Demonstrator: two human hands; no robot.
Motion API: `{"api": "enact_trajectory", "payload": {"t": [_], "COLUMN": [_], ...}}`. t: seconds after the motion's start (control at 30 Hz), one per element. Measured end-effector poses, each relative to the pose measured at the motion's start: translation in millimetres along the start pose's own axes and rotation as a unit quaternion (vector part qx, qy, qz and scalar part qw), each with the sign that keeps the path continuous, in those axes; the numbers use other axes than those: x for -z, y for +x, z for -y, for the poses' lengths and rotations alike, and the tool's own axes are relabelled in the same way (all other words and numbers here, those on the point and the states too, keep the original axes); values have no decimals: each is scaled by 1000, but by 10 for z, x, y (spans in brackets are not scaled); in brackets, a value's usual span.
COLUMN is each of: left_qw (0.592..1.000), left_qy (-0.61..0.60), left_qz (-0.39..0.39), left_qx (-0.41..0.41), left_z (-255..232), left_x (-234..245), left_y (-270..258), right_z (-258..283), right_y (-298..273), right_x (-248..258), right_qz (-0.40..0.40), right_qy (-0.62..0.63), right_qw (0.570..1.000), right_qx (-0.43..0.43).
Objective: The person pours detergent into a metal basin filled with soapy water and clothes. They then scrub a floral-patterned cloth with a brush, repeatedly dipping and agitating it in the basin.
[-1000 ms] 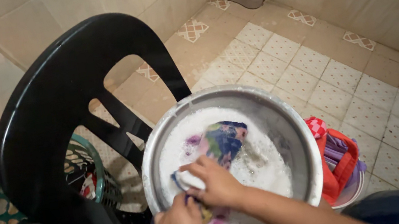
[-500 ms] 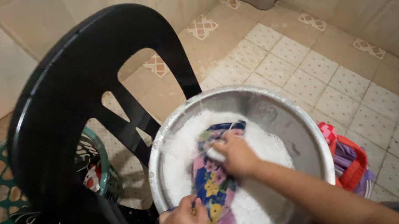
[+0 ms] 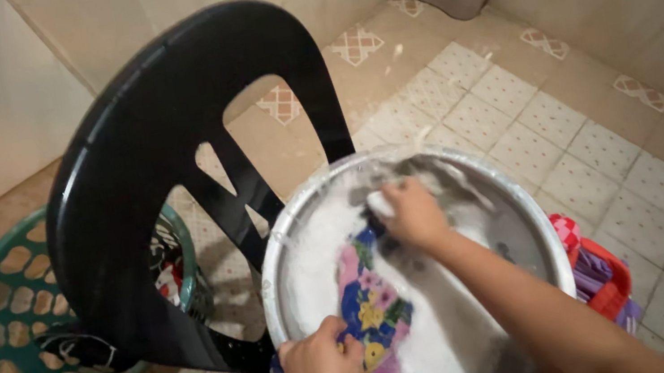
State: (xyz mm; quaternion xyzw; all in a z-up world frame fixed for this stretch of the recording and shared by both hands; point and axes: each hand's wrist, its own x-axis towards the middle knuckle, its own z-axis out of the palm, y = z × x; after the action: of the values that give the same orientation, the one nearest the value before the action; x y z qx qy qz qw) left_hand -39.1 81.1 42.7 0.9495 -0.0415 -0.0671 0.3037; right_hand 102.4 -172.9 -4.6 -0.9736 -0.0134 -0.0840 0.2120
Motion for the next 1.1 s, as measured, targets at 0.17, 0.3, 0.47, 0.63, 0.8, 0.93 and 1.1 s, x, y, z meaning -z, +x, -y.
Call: {"api": "enact_trajectory", "payload": {"t": [0.17, 0.3, 0.47, 0.63, 0.8, 0.93, 1.1], "left_qw": [994, 977, 991, 994, 970, 937, 892], "left_qy": [30, -25, -125, -108, -191, -230, -347], "left_qz": [97, 127, 8, -15, -125, -252, -261], "left_qx": [44, 167, 39, -12, 80, 81, 129], "left_z": [-87, -167, -331, -676, -42, 247, 347], "left_x": [-167, -715, -780, -234, -266, -533, -529], "left_y": [824, 1336, 1509, 895, 335, 199, 160], "right_z": [-325, -353, -490, -657, -149, 900, 1032], "right_y": [-278, -770, -715, -634, -651, -805, -789], "right_x": [245, 196, 111, 40, 224, -31, -195], "right_qz": [-10, 4, 9, -131, -143, -72, 79], "right_qy": [216, 72, 55, 175, 374, 404, 169], "right_qw": [953, 966, 959, 950, 889, 912, 982], "right_qx": [-211, -249, -276, -224, -221, 5, 18]}}
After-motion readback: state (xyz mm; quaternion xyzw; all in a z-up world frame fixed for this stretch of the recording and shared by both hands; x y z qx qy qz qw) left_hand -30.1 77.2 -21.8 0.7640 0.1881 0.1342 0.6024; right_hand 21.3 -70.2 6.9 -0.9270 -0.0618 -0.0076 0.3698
